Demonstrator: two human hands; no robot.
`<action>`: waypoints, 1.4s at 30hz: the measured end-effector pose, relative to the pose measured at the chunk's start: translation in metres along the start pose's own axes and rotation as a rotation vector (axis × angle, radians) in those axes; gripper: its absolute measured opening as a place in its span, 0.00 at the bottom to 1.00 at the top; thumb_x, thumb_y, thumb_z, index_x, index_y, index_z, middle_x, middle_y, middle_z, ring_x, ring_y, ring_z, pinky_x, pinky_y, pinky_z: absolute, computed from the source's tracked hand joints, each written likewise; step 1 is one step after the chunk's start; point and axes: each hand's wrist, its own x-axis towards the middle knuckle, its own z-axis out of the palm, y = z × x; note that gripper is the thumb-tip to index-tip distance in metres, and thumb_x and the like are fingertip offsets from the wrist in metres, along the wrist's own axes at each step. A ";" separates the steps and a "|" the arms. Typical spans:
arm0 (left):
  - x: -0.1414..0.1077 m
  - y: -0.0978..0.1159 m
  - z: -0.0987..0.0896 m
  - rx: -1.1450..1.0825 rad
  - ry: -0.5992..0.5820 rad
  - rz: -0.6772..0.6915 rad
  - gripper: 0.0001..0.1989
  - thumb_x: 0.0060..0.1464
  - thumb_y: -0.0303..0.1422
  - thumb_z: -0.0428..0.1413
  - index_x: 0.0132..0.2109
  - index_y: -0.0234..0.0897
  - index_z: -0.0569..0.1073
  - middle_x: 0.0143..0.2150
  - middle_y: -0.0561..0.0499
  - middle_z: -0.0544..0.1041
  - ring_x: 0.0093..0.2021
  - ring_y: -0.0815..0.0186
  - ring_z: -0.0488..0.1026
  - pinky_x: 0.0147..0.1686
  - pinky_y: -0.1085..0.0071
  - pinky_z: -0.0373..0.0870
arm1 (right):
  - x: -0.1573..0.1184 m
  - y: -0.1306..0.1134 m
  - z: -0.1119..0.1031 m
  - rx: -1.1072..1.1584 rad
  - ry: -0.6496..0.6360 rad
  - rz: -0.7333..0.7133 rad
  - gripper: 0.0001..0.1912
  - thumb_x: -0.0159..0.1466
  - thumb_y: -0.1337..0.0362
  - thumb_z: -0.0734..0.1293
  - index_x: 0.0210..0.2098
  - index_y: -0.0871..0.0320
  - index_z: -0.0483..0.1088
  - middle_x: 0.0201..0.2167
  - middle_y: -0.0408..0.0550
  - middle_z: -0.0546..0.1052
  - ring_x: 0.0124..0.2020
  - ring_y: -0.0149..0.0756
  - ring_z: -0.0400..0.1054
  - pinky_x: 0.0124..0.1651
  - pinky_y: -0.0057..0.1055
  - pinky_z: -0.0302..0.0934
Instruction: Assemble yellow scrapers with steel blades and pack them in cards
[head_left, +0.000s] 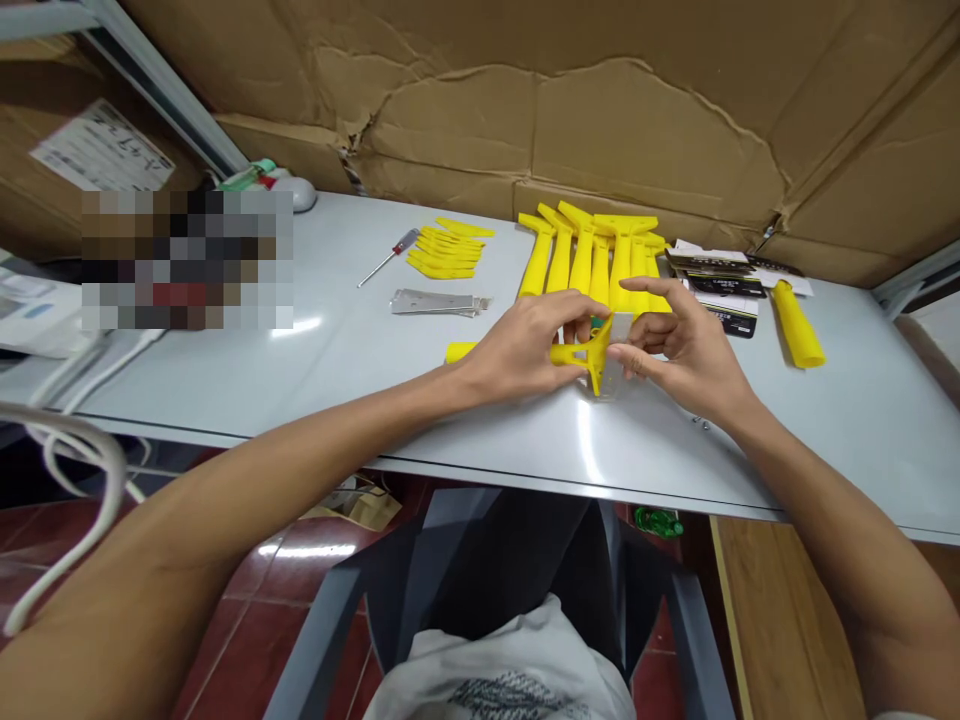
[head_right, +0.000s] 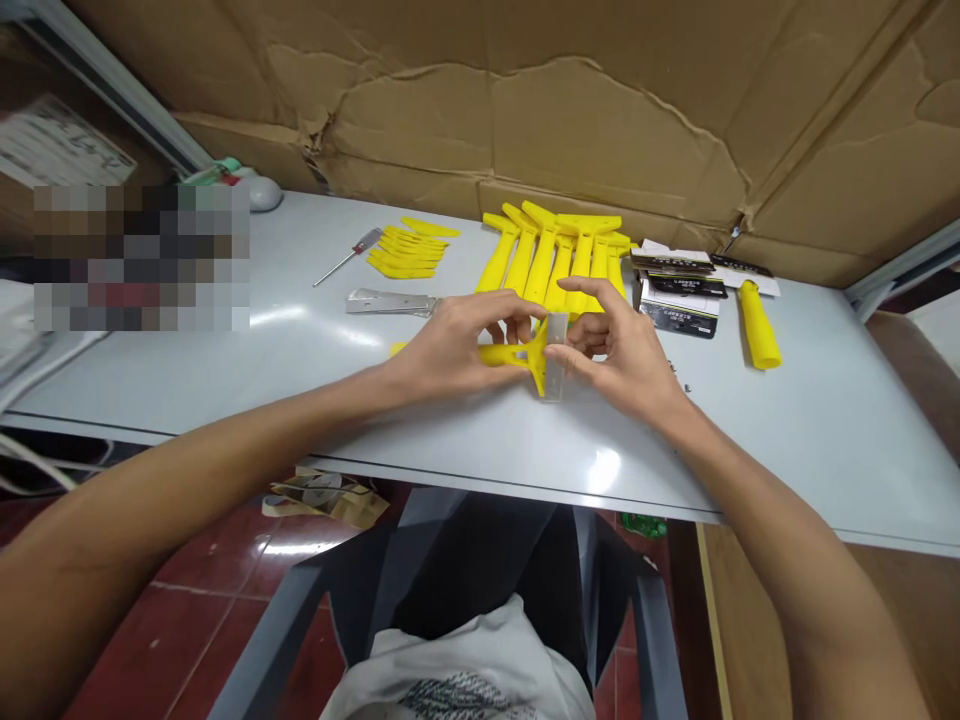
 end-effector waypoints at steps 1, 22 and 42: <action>0.000 0.000 0.000 0.001 0.012 0.007 0.20 0.56 0.30 0.67 0.55 0.36 0.76 0.43 0.49 0.81 0.41 0.65 0.77 0.40 0.70 0.74 | -0.001 -0.002 0.001 0.004 0.016 0.003 0.35 0.61 0.50 0.81 0.62 0.48 0.66 0.26 0.37 0.78 0.24 0.36 0.75 0.33 0.36 0.73; -0.006 0.005 0.006 0.206 0.101 0.246 0.22 0.67 0.27 0.60 0.65 0.44 0.72 0.47 0.48 0.74 0.45 0.64 0.76 0.43 0.67 0.79 | 0.000 -0.011 -0.004 0.097 -0.016 0.109 0.24 0.64 0.39 0.75 0.33 0.53 0.69 0.18 0.41 0.78 0.16 0.34 0.70 0.21 0.34 0.64; -0.008 -0.001 0.004 0.480 -0.187 0.398 0.19 0.65 0.19 0.54 0.59 0.38 0.77 0.60 0.45 0.82 0.53 0.60 0.81 0.46 0.64 0.80 | 0.009 -0.005 -0.071 -0.085 -0.085 0.250 0.25 0.68 0.40 0.72 0.31 0.56 0.72 0.27 0.47 0.82 0.18 0.25 0.68 0.20 0.27 0.58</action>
